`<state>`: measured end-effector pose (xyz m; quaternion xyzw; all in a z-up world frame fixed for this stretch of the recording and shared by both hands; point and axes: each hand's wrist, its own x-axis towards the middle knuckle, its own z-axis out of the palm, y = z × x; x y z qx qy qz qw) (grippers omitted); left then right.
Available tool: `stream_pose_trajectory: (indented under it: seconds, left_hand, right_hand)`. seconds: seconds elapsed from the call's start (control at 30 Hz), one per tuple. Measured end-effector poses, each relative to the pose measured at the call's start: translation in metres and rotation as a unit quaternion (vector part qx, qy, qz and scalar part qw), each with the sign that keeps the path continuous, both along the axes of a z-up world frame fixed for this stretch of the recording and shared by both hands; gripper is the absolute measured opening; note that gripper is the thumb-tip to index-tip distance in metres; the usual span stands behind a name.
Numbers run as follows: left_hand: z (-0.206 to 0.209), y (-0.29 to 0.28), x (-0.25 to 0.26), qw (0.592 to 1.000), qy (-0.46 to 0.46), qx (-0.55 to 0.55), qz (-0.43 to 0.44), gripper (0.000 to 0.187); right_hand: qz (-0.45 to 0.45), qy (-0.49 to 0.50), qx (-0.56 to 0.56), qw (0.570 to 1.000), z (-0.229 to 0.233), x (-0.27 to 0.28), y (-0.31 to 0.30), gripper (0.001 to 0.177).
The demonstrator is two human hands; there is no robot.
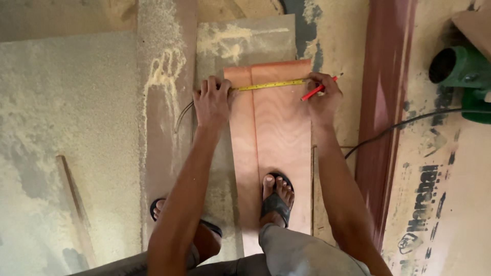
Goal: The person uses a green circular saw to cut a long wooden plank on the floor. They measure and mark the plank with a tape measure and pencil, then reposition and cut the wood again.
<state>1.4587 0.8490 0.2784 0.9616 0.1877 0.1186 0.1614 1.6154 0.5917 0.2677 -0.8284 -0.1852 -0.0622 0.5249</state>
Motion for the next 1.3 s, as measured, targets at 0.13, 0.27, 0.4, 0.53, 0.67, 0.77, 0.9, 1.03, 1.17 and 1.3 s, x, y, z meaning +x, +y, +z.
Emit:
stream_pose_trajectory:
  seconds: [0.13,0.27,0.4,0.53,0.67,0.77,0.9,1.03,1.17,1.3]
  left_hand:
    - [-0.004,-0.002,-0.001,0.999,-0.034,0.004,0.009,0.016]
    - [-0.003,-0.001,-0.002,0.998,-0.053,-0.003,0.018,0.011]
    - [-0.006,0.002,-0.002,0.999,-0.034,0.000,0.024,0.012]
    - [-0.010,0.005,0.001,1.000,-0.004,0.005,0.019,0.017]
    - [-0.018,0.005,0.002,1.000,-0.013,0.015,0.012,0.019]
    - [-0.019,0.004,-0.006,1.000,-0.019,0.012,0.014,0.017]
    - [-0.015,0.001,-0.003,0.999,-0.037,0.004,0.016,0.016]
    - [-0.013,0.003,-0.002,0.998,-0.066,-0.004,0.020,0.012]
    - [-0.013,0.001,-0.004,0.998,-0.058,-0.026,0.016,0.013]
    - [-0.013,0.001,-0.002,0.997,-0.066,-0.015,0.024,0.011]
  right_hand:
    - [-0.011,-0.035,-0.043,0.998,0.010,0.001,0.002,0.017]
    - [0.002,0.025,0.080,0.996,0.033,-0.007,0.004,0.030]
    - [0.117,-0.062,0.063,0.989,0.045,-0.021,0.006,0.027]
    - [0.129,0.062,0.077,0.987,0.041,-0.027,0.015,0.018]
    - [0.053,-0.057,0.057,0.995,0.030,-0.015,0.014,0.013]
    - [-0.025,-0.097,-0.014,0.995,0.024,-0.005,0.006,0.022]
    - [0.050,-0.027,0.019,0.998,0.014,0.002,-0.001,0.022]
    - [0.051,-0.017,0.032,0.998,0.003,0.004,-0.003,0.020]
    - [0.042,-0.052,-0.007,0.998,0.003,0.003,-0.004,0.020]
    - [0.056,-0.030,0.034,0.997,0.016,0.000,0.001,0.021]
